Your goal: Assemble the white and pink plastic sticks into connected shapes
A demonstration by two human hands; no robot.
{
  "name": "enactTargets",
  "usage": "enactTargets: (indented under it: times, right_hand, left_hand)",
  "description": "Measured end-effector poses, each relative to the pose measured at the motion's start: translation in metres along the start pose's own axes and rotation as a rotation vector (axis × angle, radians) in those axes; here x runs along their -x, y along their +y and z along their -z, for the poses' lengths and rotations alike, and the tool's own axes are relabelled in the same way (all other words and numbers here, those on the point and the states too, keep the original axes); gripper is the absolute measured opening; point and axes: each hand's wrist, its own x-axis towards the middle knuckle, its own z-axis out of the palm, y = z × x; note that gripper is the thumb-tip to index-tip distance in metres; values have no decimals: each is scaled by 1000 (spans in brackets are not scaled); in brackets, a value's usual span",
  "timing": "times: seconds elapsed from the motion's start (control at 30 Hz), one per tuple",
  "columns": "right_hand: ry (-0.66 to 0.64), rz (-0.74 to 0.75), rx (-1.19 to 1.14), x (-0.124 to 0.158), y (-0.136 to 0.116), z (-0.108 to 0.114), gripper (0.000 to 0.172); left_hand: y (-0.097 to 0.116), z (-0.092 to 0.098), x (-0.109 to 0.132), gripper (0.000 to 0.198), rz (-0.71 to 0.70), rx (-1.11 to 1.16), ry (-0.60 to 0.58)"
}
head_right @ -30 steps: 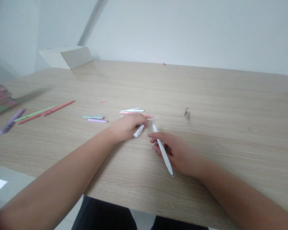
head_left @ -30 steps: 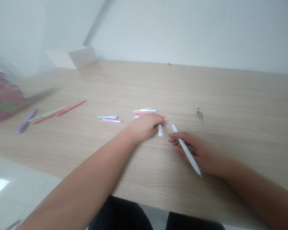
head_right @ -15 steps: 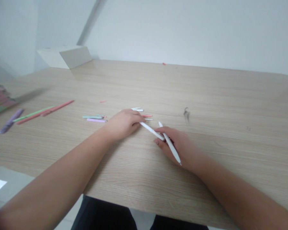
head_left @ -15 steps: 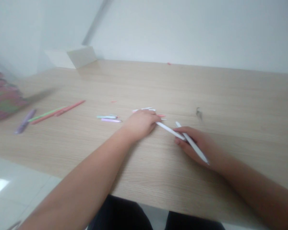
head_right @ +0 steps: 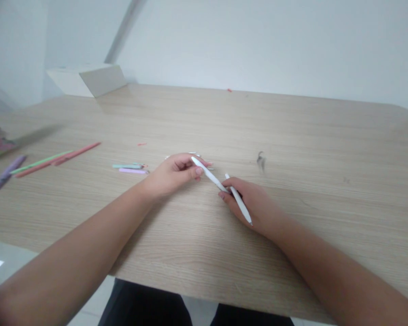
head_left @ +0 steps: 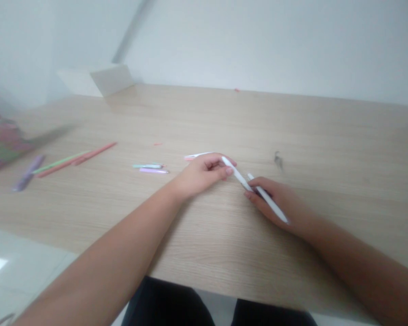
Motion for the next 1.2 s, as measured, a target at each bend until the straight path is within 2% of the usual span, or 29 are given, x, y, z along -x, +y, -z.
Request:
enactTargets:
  times: [0.2,0.33,0.43,0.6,0.8,0.93,1.2]
  right_hand:
    - [-64,-7,-9,0,-6,1,24]
    - [-75,-5,41,-1,-9,1,25]
    - [-61,2,70,-1,-9,-1,27]
    - [-70,3,86,1,-8,-1,30]
    - [-81,17,82,2,-9,-1,33]
    - [-82,20,82,1,-11,0,33]
    - [-49,56,77,5,-10,1,36]
  left_hand:
    - [3,-5,2,26,-74,21,96]
    - [8,-6,6,29,-157,-159,213]
    - [11,-5,8,31,-204,-251,258]
    - [11,-4,9,34,-251,-292,268]
    - [9,-1,8,48,-307,-370,278]
    - [11,2,8,46,-329,-440,290]
    - [11,5,9,46,-255,-550,262]
